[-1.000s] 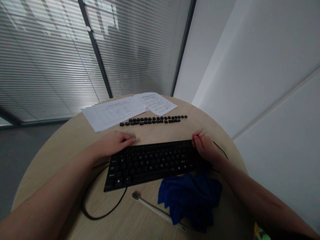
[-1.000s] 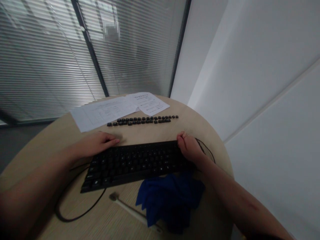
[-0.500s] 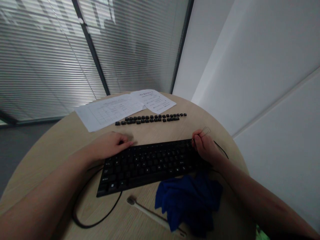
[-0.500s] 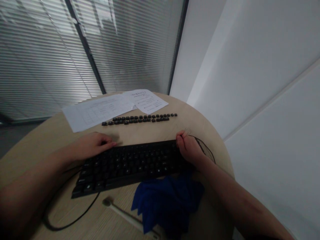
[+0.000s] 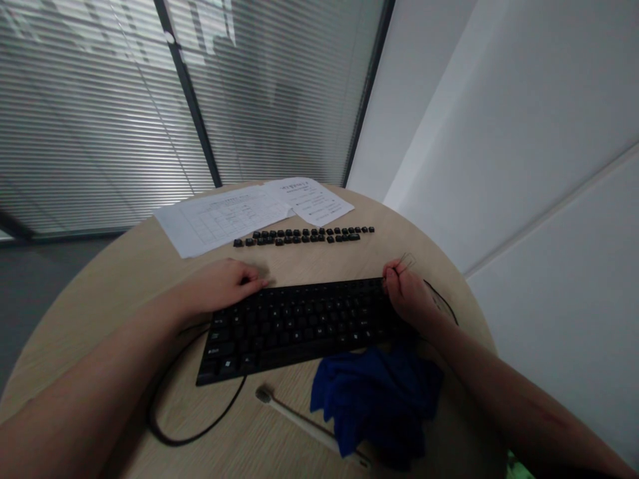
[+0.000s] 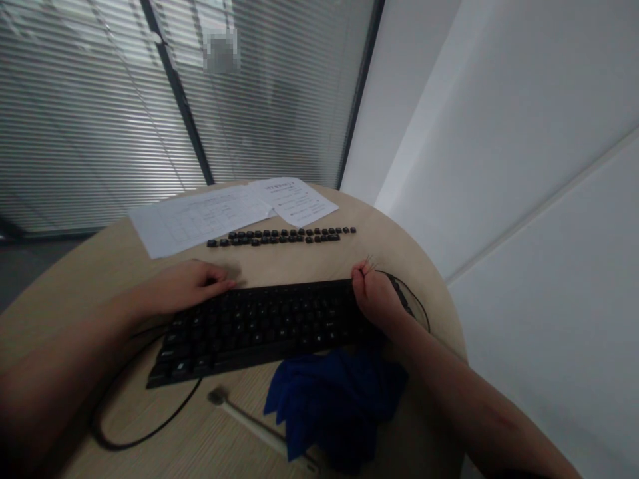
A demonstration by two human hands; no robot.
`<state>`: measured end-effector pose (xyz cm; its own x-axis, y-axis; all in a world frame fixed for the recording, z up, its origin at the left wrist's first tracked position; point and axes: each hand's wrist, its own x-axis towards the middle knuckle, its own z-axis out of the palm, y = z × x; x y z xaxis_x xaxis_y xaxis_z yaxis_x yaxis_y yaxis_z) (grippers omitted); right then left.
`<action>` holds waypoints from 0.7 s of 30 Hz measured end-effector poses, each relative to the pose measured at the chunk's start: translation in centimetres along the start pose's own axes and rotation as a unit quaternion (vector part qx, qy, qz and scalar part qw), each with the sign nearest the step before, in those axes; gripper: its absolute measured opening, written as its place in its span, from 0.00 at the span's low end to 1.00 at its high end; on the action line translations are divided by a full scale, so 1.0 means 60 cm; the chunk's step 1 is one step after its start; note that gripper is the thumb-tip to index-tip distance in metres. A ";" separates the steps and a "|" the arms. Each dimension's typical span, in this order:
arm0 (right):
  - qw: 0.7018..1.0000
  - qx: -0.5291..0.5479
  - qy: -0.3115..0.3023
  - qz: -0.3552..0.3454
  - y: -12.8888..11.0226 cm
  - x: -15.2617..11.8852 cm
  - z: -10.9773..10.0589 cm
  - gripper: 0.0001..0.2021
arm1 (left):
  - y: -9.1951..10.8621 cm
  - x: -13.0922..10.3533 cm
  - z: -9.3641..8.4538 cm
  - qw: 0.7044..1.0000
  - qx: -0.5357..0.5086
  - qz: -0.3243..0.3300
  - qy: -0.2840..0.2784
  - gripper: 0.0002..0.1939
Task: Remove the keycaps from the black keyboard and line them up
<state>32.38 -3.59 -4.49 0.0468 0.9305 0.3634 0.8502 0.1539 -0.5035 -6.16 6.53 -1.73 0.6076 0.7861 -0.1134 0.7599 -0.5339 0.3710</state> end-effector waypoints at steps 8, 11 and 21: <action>0.999 -0.044 -0.019 -0.005 0.003 -0.003 0.004 0.09 | 0.002 0.000 0.000 1.000 0.009 -0.003 -0.008 0.27; 0.997 -0.067 -0.020 -0.018 0.003 -0.004 0.005 0.09 | 0.000 0.000 0.001 1.000 0.000 -0.001 -0.002 0.27; 0.999 0.011 0.036 -0.003 0.015 -0.012 0.006 0.09 | -0.004 0.002 0.002 1.000 -0.015 0.007 0.010 0.26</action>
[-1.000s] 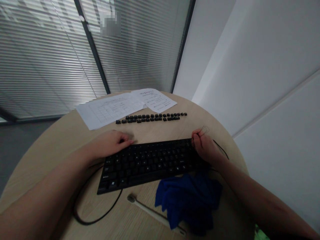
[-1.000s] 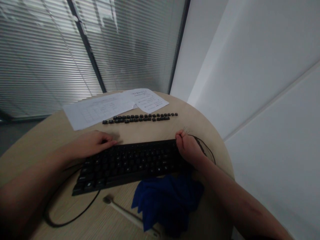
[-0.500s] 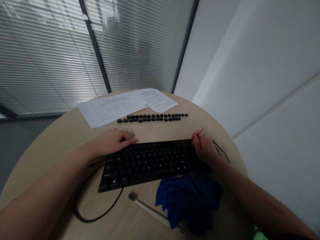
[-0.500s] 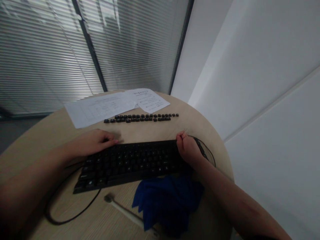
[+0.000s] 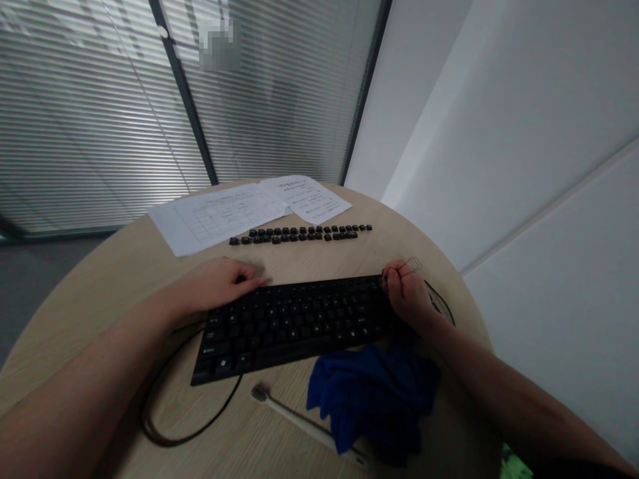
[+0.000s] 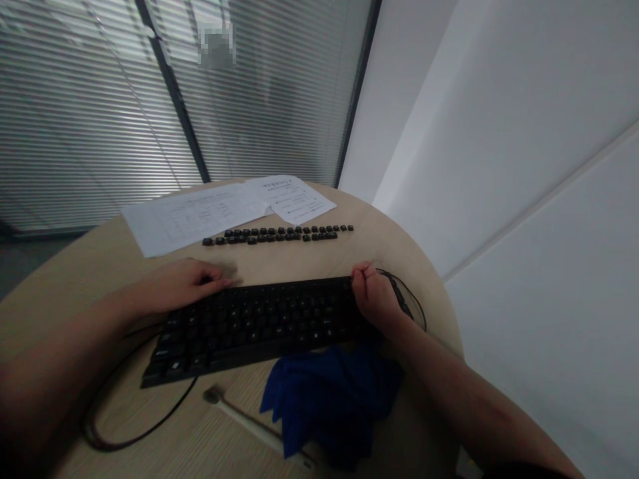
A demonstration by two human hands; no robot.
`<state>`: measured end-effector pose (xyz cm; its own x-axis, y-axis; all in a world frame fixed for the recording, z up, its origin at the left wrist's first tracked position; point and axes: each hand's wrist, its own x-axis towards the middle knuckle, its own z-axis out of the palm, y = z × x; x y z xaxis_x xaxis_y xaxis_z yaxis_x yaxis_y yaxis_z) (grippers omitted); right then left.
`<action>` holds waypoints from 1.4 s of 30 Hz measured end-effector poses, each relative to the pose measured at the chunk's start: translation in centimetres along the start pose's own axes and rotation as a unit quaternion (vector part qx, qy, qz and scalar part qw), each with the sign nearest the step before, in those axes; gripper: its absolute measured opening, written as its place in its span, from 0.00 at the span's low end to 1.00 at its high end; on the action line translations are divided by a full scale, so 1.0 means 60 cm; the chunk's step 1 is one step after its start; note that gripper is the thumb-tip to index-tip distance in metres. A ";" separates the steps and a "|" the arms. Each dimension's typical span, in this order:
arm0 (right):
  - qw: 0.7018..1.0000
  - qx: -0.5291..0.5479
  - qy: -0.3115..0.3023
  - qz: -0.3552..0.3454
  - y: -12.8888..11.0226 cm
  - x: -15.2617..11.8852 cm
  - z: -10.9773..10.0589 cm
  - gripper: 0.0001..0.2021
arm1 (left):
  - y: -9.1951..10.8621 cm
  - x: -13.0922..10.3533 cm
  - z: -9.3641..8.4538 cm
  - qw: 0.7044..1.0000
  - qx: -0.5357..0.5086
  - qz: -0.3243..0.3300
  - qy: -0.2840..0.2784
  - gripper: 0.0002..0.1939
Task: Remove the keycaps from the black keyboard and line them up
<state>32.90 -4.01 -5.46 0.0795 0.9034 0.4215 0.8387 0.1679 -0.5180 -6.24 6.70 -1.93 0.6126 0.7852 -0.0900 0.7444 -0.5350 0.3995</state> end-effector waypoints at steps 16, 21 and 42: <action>0.971 0.214 0.089 0.060 0.019 -0.003 0.016 0.15 | 0.008 -0.001 -0.002 0.999 0.037 -0.020 -0.021 0.27; 0.965 0.247 0.082 0.046 0.015 -0.003 0.016 0.14 | 0.004 -0.001 -0.003 0.999 0.041 -0.001 -0.014 0.27; 0.885 0.446 -0.115 -0.065 -0.173 -0.007 -0.021 0.17 | 0.165 -0.036 0.019 0.906 -0.414 0.087 0.025 0.27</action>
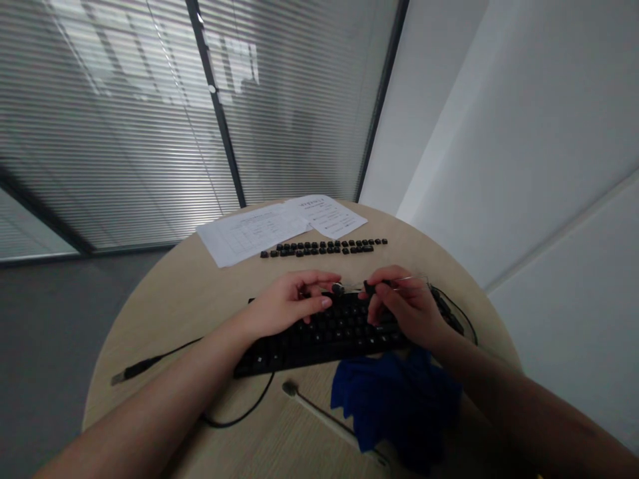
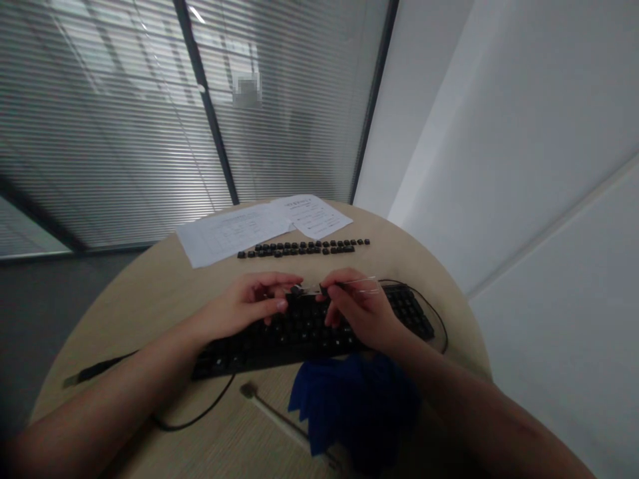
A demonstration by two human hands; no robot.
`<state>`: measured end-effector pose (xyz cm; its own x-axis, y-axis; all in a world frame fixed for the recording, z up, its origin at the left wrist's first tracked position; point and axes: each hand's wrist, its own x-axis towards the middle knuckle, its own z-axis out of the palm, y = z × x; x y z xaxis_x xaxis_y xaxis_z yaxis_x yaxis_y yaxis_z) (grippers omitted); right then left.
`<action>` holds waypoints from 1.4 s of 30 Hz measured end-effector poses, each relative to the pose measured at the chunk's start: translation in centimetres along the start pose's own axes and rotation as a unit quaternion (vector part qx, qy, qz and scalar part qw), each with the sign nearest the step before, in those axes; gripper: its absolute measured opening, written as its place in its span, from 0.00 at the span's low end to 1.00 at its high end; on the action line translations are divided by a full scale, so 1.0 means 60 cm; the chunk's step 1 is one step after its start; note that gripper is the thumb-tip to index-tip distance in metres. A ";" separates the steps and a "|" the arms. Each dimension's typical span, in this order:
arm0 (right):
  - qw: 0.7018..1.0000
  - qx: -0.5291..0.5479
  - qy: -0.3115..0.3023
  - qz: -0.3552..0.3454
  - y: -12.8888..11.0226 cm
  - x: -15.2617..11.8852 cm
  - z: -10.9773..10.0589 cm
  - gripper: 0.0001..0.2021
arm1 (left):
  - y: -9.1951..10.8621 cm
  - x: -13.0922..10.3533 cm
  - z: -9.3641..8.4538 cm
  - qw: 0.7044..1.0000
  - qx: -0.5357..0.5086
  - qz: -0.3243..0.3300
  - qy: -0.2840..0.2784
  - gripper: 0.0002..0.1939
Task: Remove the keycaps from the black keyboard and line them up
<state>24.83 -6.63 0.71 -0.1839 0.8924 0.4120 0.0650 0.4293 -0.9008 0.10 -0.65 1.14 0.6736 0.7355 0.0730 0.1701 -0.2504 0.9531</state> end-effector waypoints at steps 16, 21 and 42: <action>0.998 0.029 -0.017 -0.046 0.052 -0.045 0.027 0.08 | -0.028 0.007 -0.005 0.999 0.041 -0.028 0.011 0.16; 0.994 -0.015 0.000 -0.104 0.060 -0.053 0.023 0.08 | -0.031 0.010 -0.013 0.998 0.027 -0.043 0.045 0.17; 0.891 -0.357 -0.011 -0.280 0.041 -0.022 0.016 0.14 | -0.017 0.006 0.021 0.996 -0.087 0.007 -0.007 0.30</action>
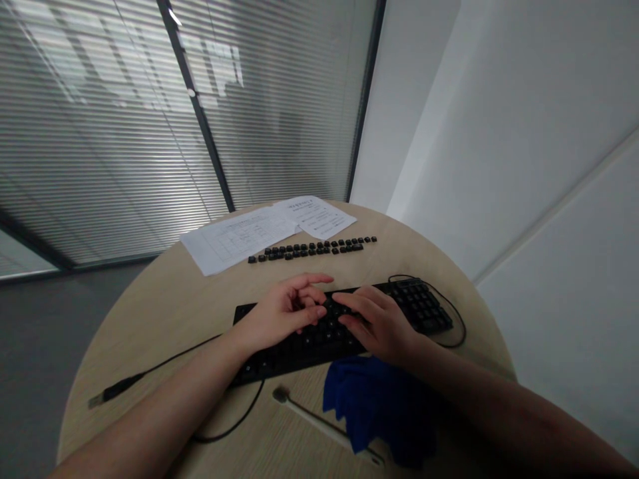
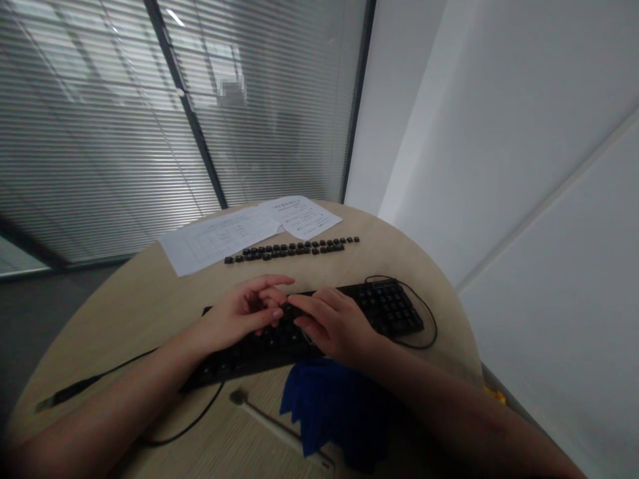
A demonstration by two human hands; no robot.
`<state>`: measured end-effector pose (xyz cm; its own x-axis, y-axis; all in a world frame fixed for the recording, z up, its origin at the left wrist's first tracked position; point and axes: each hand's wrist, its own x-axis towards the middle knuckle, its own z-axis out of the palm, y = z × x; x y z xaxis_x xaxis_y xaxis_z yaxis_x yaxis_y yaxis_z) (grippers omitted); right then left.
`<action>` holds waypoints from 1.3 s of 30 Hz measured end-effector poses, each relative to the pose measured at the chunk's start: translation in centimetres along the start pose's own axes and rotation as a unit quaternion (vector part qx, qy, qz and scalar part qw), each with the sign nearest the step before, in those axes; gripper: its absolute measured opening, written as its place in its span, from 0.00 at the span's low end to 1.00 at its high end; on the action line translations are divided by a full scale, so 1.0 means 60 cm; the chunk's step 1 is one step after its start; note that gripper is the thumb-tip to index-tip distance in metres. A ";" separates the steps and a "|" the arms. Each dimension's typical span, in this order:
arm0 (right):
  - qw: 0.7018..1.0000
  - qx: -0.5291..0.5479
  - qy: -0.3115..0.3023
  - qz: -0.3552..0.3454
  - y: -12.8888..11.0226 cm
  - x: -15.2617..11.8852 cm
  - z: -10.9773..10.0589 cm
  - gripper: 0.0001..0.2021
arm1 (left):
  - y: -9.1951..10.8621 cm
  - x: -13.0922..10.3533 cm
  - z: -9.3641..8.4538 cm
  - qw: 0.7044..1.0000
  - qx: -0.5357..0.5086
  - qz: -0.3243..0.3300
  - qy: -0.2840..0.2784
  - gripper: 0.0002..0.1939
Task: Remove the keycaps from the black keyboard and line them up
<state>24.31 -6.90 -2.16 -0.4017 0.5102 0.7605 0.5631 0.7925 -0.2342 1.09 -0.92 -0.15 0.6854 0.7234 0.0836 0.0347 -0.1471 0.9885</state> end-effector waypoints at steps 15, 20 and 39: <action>0.983 -0.156 -0.014 0.100 0.076 0.018 -0.052 0.06 | 0.005 -0.001 -0.023 0.962 0.258 0.067 0.053 0.14; 0.911 -0.215 -0.179 0.303 0.253 0.049 -0.113 0.09 | 0.008 0.003 -0.070 0.850 0.518 0.076 0.052 0.12; 0.878 -0.173 -0.332 0.297 0.436 0.073 -0.055 0.10 | -0.016 0.009 -0.112 0.836 0.545 0.042 0.054 0.16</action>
<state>39.66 14.98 -2.98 -0.2306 0.9729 0.0178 0.9554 0.2299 -0.1853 -3.49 4.16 -0.21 0.6508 0.7278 0.2163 0.6722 -0.6848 0.2813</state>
